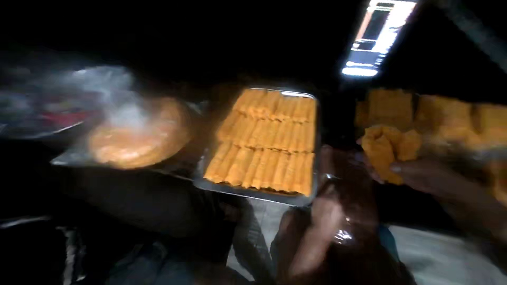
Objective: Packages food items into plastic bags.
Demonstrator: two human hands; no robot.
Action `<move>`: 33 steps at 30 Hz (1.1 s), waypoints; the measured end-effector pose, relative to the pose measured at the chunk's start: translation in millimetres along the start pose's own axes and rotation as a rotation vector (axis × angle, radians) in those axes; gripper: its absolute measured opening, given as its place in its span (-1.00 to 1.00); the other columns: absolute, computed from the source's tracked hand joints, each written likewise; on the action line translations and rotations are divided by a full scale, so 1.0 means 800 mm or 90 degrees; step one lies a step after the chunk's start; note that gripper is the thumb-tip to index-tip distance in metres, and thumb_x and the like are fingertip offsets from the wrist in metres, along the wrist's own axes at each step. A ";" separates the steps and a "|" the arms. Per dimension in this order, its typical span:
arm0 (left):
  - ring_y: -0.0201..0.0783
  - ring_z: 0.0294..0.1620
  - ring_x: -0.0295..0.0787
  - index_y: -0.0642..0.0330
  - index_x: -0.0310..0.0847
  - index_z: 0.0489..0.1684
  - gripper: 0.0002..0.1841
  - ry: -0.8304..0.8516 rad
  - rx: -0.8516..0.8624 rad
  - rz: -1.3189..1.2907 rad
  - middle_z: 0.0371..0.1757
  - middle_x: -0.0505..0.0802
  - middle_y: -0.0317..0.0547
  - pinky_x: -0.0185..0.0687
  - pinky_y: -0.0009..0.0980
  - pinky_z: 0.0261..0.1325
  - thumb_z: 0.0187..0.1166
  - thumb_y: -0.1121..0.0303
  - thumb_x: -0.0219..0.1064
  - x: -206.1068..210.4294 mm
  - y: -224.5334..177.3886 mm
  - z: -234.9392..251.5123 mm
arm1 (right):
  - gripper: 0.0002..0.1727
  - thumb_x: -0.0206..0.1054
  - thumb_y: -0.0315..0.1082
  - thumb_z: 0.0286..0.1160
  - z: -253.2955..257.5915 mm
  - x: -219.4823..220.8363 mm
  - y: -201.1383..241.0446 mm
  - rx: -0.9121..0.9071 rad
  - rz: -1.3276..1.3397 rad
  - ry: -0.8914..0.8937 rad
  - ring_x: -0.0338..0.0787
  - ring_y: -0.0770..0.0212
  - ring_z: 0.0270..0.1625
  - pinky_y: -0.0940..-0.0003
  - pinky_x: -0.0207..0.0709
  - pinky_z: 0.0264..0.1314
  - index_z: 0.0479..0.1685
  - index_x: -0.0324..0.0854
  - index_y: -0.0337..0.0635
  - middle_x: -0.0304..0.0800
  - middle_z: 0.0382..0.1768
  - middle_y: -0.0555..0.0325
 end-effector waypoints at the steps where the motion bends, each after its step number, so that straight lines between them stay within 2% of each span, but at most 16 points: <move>1: 0.13 0.12 0.89 0.36 0.82 0.08 -0.71 -0.041 0.041 0.007 0.17 0.88 0.18 0.81 0.05 0.09 0.40 0.52 0.45 -0.001 -0.003 0.002 | -0.40 0.60 -0.10 0.13 -0.026 -0.009 -0.012 0.018 0.065 -0.004 0.84 0.35 -0.23 0.44 0.77 -0.18 0.26 0.61 0.02 0.86 -0.17 0.30; 2: 0.13 0.08 0.91 0.36 0.84 0.01 -0.75 -0.081 0.067 0.008 0.15 0.90 0.17 0.83 0.02 0.05 0.40 0.54 0.43 -0.002 -0.004 0.006 | -0.34 0.60 -0.09 0.10 -0.049 -0.016 -0.024 0.045 0.117 -0.016 0.84 0.32 -0.26 0.42 0.77 -0.22 0.32 0.58 -0.02 0.85 -0.18 0.26; 5: 0.11 0.18 0.87 0.28 0.78 0.24 -0.68 -0.059 0.061 0.009 0.24 0.86 0.15 0.79 0.02 0.19 0.54 0.49 0.36 -0.004 -0.009 0.015 | -0.25 0.55 -0.16 0.06 -0.105 -0.016 -0.061 0.135 0.226 -0.048 0.83 0.27 -0.28 0.36 0.77 -0.28 0.43 0.50 -0.08 0.82 -0.17 0.18; 9: 0.15 0.14 0.87 0.22 0.70 0.40 -0.58 -0.065 0.087 0.065 0.22 0.86 0.16 0.79 0.05 0.16 0.54 0.48 0.36 -0.012 -0.037 0.024 | -0.52 0.45 -0.24 0.14 -0.135 0.015 -0.078 0.168 0.252 -0.031 0.84 0.36 -0.32 0.43 0.76 -0.28 0.15 0.54 -0.01 0.86 -0.24 0.29; 12: 0.16 0.17 0.85 0.27 0.68 0.40 -0.51 -0.081 0.134 0.054 0.20 0.86 0.18 0.77 0.08 0.19 0.40 0.61 0.38 -0.015 -0.058 0.025 | -0.57 0.47 -0.17 0.23 -0.127 0.028 -0.088 0.123 0.329 0.033 0.81 0.34 -0.34 0.43 0.73 -0.30 0.11 0.57 -0.05 0.84 -0.25 0.24; 14: 0.15 0.19 0.85 0.36 0.66 0.39 -0.52 -0.075 0.137 0.048 0.22 0.85 0.22 0.75 0.04 0.25 0.40 0.64 0.35 -0.014 -0.070 0.020 | -0.53 0.40 -0.19 0.26 -0.121 0.029 -0.094 0.125 0.350 0.016 0.81 0.33 -0.32 0.43 0.73 -0.29 0.19 0.47 -0.09 0.81 -0.19 0.22; 15: 0.17 0.19 0.85 0.41 0.66 0.36 -0.55 -0.070 0.125 0.045 0.23 0.84 0.26 0.76 0.05 0.23 0.43 0.62 0.36 -0.013 -0.074 0.018 | -0.52 0.33 -0.26 0.24 -0.119 0.027 -0.095 0.144 0.342 -0.019 0.81 0.33 -0.33 0.42 0.72 -0.31 0.22 0.44 -0.12 0.81 -0.20 0.22; 17: 0.14 0.20 0.84 0.42 0.63 0.40 -0.54 -0.050 0.089 0.023 0.27 0.82 0.27 0.75 0.02 0.24 0.46 0.59 0.37 -0.012 -0.077 0.017 | -0.52 0.22 -0.41 0.35 -0.118 0.022 -0.093 0.182 0.281 -0.098 0.78 0.33 -0.35 0.42 0.71 -0.32 0.34 0.38 -0.20 0.76 -0.21 0.18; 18: 0.12 0.22 0.83 0.41 0.60 0.44 -0.52 -0.034 0.068 0.009 0.29 0.80 0.27 0.73 -0.01 0.26 0.48 0.57 0.36 -0.013 -0.078 0.018 | -0.50 0.21 -0.45 0.45 -0.119 0.018 -0.090 0.195 0.246 -0.129 0.77 0.32 -0.33 0.41 0.71 -0.29 0.43 0.34 -0.24 0.74 -0.17 0.14; 20: 0.10 0.30 0.79 0.41 0.56 0.48 -0.50 -0.008 0.034 -0.025 0.38 0.75 0.31 0.69 -0.06 0.34 0.50 0.54 0.35 -0.014 -0.085 0.018 | -0.39 0.30 -0.44 0.47 -0.122 0.012 -0.089 0.169 0.172 -0.178 0.78 0.30 -0.26 0.38 0.73 -0.24 0.56 0.29 -0.27 0.72 -0.06 0.08; 22: 0.06 0.24 0.80 0.40 0.54 0.51 -0.47 0.010 0.009 -0.048 0.41 0.71 0.32 0.71 -0.09 0.28 0.50 0.52 0.37 -0.011 -0.090 0.020 | -0.25 0.39 -0.35 0.38 -0.125 0.006 -0.090 0.129 0.086 -0.203 0.80 0.26 -0.06 0.32 0.75 -0.08 0.66 0.28 -0.25 0.71 0.16 -0.02; 23: 0.08 0.23 0.80 0.39 0.52 0.53 -0.46 0.022 -0.005 -0.055 0.42 0.70 0.33 0.71 -0.06 0.27 0.50 0.51 0.38 -0.010 -0.093 0.021 | -0.22 0.43 -0.32 0.39 -0.127 0.003 -0.090 0.117 0.038 -0.211 0.79 0.21 0.10 0.26 0.75 0.08 0.69 0.27 -0.24 0.68 0.29 -0.09; 25: 0.05 0.22 0.80 0.36 0.51 0.55 -0.46 0.032 -0.014 -0.064 0.40 0.72 0.31 0.72 -0.08 0.26 0.52 0.50 0.37 -0.007 -0.097 0.023 | -0.19 0.48 -0.30 0.39 -0.128 -0.003 -0.087 0.099 -0.054 -0.232 0.75 0.14 0.30 0.21 0.68 0.30 0.72 0.27 -0.23 0.62 0.41 -0.17; 27: 0.05 0.33 0.75 0.38 0.49 0.56 -0.46 0.055 -0.027 -0.071 0.45 0.69 0.30 0.66 -0.09 0.37 0.53 0.50 0.36 -0.007 -0.102 0.026 | -0.16 0.53 -0.31 0.36 -0.128 -0.007 -0.087 0.077 -0.152 -0.242 0.69 0.07 0.42 0.17 0.59 0.46 0.73 0.29 -0.22 0.60 0.48 -0.20; 29: 0.04 0.29 0.77 0.35 0.47 0.59 -0.42 0.082 -0.029 -0.058 0.43 0.71 0.29 0.68 -0.08 0.34 0.50 0.51 0.37 -0.005 -0.104 0.030 | -0.12 0.55 -0.31 0.33 -0.129 -0.009 -0.087 0.076 -0.239 -0.240 0.63 0.01 0.51 0.10 0.50 0.57 0.76 0.28 -0.20 0.57 0.53 -0.21; 33: 0.05 0.37 0.75 0.29 0.47 0.61 -0.40 0.128 0.028 0.018 0.51 0.68 0.21 0.66 -0.04 0.41 0.49 0.51 0.40 0.007 -0.115 0.032 | -0.16 0.53 -0.33 0.37 -0.130 -0.014 -0.082 0.111 -0.358 -0.214 0.61 -0.05 0.55 0.02 0.44 0.63 0.75 0.33 -0.15 0.58 0.54 -0.18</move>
Point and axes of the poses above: each hand's wrist, its own z-axis towards the middle knuckle, its own x-axis out of the palm, y = z × x, the point moved 5 cm from there along z, towards the middle knuckle
